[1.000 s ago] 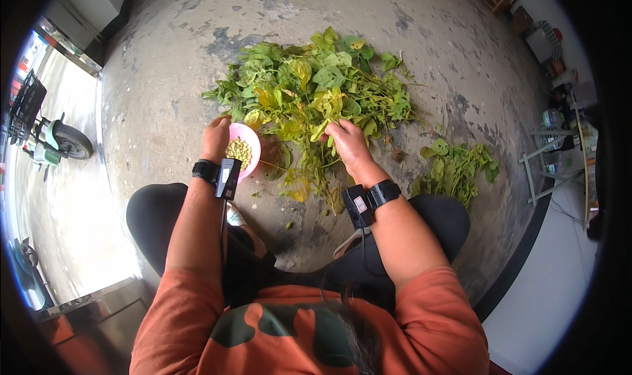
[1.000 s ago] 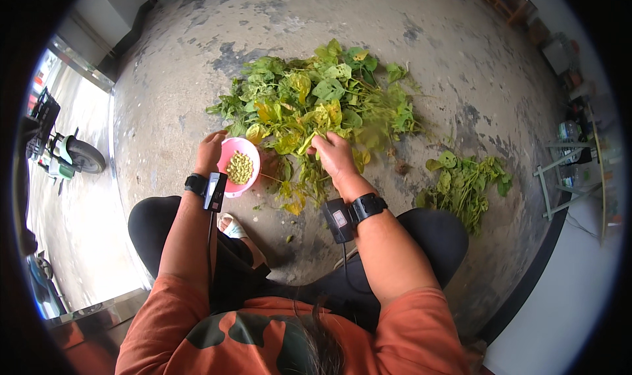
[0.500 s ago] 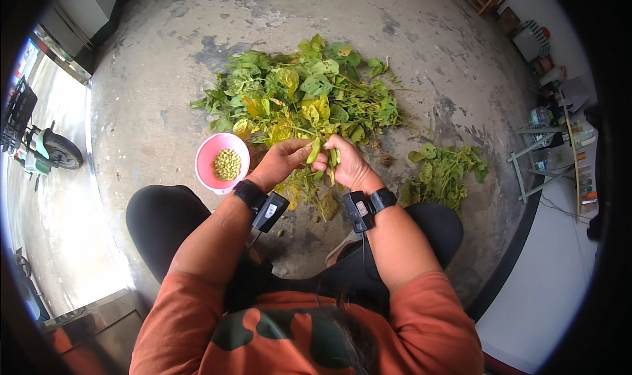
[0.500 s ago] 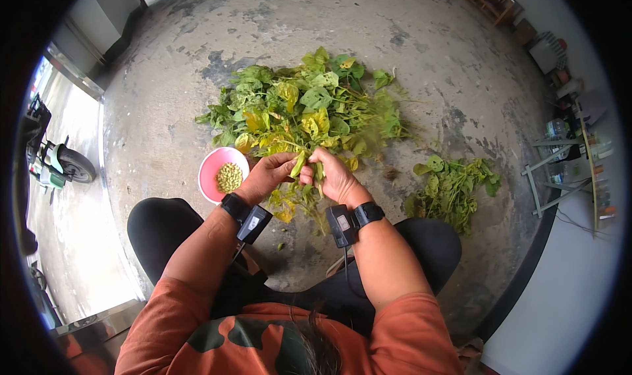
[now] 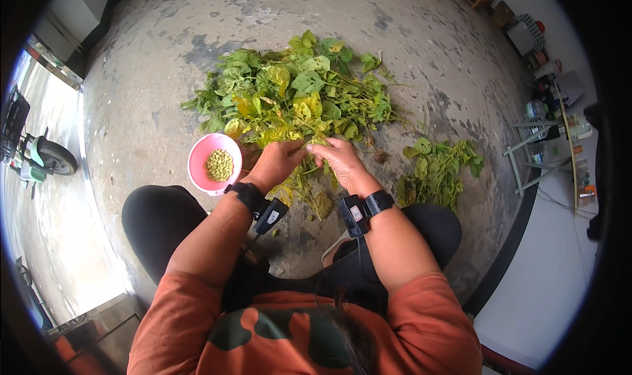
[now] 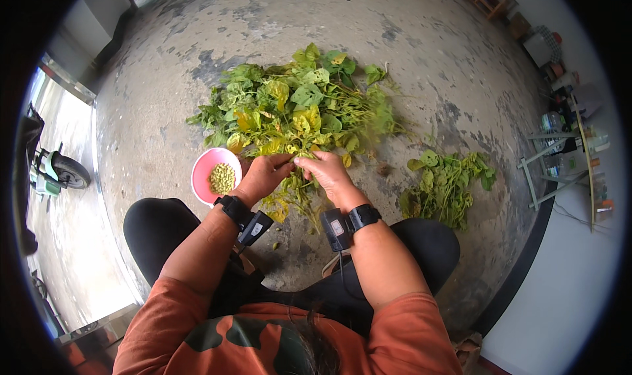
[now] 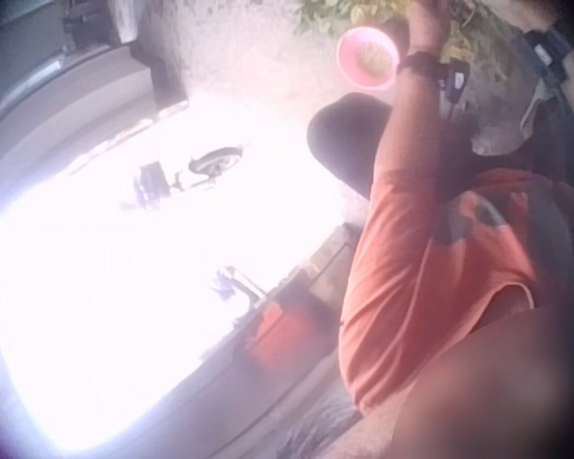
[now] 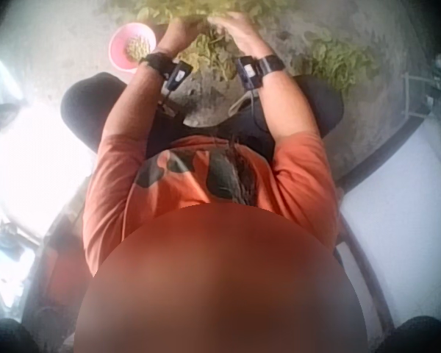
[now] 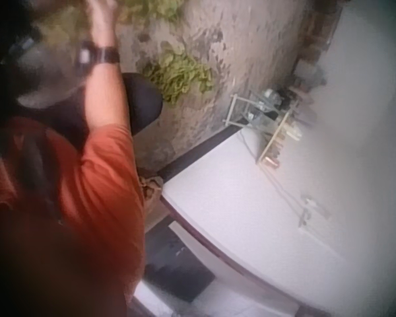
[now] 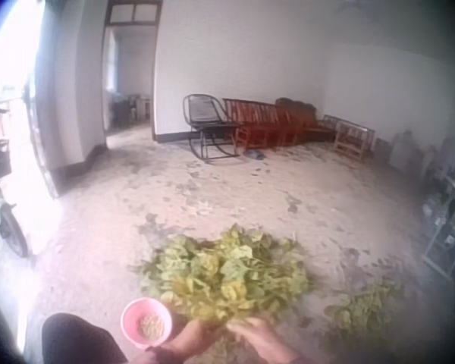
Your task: The person sits on a low stool and shells green vegetables by hand, placing the shelled contents into a pink bowl and discarding the stems and leaves onto the floor. The person handles the vegetables one at a time, repeatedly picking, shelling, and discarding.
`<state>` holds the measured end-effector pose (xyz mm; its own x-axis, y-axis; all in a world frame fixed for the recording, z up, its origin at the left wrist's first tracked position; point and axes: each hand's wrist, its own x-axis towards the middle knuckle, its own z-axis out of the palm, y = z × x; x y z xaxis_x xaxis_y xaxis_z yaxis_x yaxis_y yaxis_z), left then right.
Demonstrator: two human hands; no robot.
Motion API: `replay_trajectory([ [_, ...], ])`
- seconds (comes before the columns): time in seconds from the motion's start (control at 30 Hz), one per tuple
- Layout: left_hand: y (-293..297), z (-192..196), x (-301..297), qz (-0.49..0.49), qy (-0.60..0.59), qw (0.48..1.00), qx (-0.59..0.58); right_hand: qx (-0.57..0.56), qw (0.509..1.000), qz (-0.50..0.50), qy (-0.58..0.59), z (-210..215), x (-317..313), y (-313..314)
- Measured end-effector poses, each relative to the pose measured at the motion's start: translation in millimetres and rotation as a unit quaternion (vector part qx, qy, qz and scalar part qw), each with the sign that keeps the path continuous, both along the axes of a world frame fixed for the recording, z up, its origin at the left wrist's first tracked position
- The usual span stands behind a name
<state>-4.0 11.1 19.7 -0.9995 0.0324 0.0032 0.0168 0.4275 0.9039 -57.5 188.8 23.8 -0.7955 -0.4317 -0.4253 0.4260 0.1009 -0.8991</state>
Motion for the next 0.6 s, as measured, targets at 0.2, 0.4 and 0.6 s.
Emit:
replay_trajectory([
  [0.2, 7.5, 0.9, 7.0, 0.003, 0.011, 0.999, -0.047, 0.043, 0.999, -0.023, -0.008, -0.1, 2.3, -1.4],
  [0.4, 23.3, -5.9, 14.5, 0.034, 0.024, 0.997, -0.066, 0.014, 0.996, -0.083, -0.028, -1.8, 11.7, -8.0],
  [0.6, 28.8, -7.1, 20.1, 0.046, 0.036, 0.996, -0.062, 0.028, 0.994, -0.093, -0.040, -4.2, 12.6, -9.1],
])
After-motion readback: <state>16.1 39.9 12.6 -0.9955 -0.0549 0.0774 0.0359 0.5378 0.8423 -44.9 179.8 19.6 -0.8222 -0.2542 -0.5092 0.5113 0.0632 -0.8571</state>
